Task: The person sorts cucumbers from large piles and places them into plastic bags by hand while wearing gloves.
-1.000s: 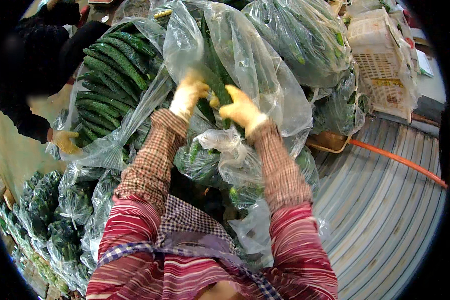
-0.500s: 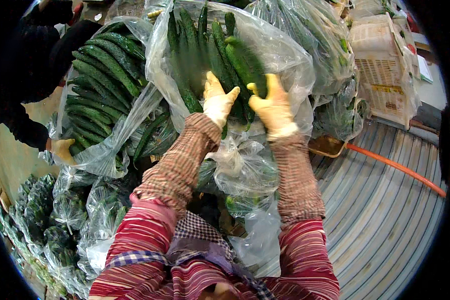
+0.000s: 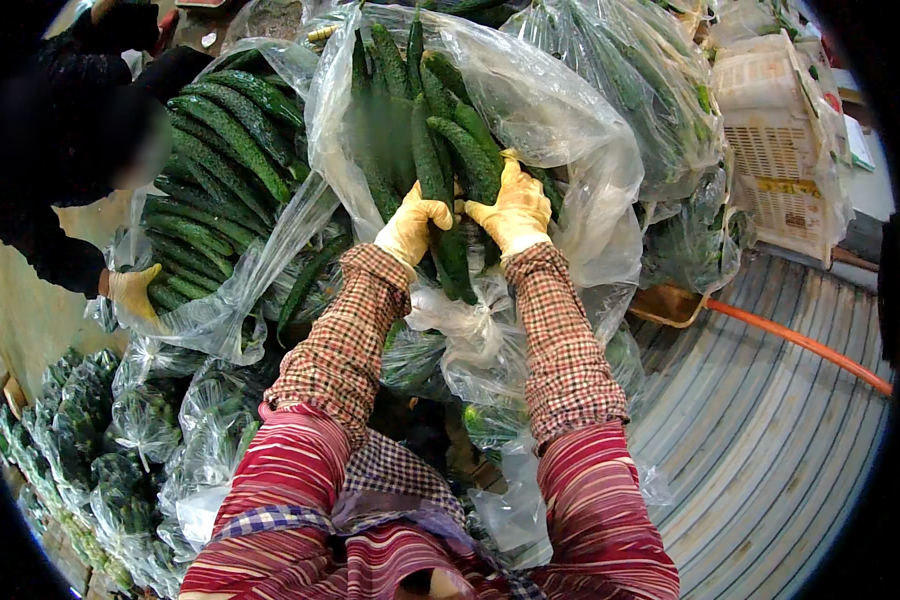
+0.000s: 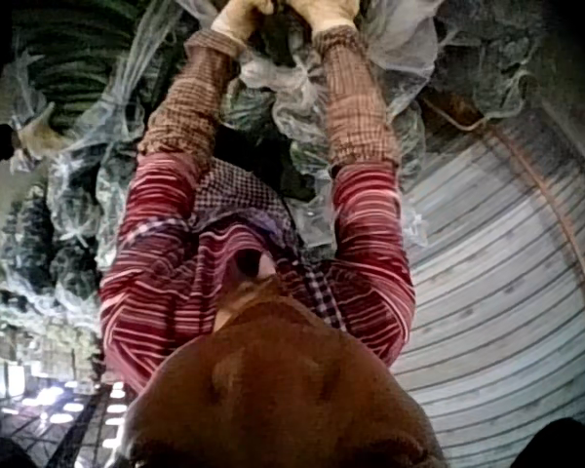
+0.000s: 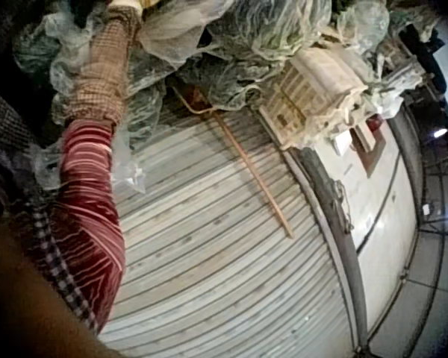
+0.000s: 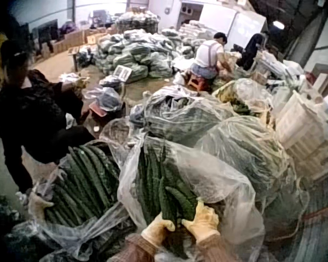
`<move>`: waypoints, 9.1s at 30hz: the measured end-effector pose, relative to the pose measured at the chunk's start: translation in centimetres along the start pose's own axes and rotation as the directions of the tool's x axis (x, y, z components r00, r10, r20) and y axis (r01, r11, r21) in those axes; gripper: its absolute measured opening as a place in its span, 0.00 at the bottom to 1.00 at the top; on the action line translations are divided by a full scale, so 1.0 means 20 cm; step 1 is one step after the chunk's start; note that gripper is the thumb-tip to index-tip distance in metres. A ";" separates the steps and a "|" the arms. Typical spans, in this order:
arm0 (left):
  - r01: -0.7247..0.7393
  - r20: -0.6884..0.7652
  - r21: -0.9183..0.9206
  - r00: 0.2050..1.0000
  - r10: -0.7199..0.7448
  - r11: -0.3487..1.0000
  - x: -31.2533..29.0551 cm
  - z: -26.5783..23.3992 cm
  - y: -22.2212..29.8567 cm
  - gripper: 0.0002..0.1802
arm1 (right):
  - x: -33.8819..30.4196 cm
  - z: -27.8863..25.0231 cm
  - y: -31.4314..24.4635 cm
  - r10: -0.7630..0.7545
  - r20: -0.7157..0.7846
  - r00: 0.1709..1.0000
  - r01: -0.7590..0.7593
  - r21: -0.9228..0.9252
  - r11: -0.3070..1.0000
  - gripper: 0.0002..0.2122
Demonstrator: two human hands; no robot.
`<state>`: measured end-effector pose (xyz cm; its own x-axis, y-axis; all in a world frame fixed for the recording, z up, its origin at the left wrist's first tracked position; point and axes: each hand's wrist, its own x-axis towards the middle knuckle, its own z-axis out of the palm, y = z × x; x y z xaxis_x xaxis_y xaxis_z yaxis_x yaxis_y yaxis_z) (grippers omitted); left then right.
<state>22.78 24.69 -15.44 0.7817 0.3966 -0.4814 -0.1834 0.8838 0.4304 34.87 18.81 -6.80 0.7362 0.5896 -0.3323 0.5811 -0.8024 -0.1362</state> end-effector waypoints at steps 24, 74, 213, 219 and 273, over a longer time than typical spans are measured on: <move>-0.663 0.677 0.723 0.736 0.010 -0.192 -1.13 1.74 -0.14 0.58 | -1.22 -0.66 0.65 -0.087 -0.202 0.976 0.155 0.912 -0.379 0.36; 0.012 0.334 0.754 0.854 -0.398 0.657 -1.20 0.82 -0.44 0.06 | -2.21 0.21 0.76 -0.013 0.012 1.000 -0.015 0.147 -0.989 0.33; 0.043 -0.114 0.991 0.755 0.645 0.124 -0.83 -0.52 -0.17 0.26 | -0.70 0.01 0.12 -0.523 0.587 0.618 -0.731 0.674 -0.106 0.45; 0.675 -0.540 0.680 0.726 0.426 -0.287 -0.72 -1.04 -0.13 0.32 | -0.84 0.00 0.05 -0.567 0.496 0.658 -0.685 0.707 -0.175 0.49; 0.149 0.305 0.561 0.877 -0.371 0.814 -1.49 1.26 -0.24 0.14 | -1.91 -0.10 1.46 -0.057 0.010 0.998 0.054 0.221 0.974 0.42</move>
<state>15.34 2.31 15.98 0.9354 -0.0555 -0.3491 0.3020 0.6392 0.7073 24.47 -27.01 3.71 0.6980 0.6336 -0.3336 0.5285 -0.7702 -0.3570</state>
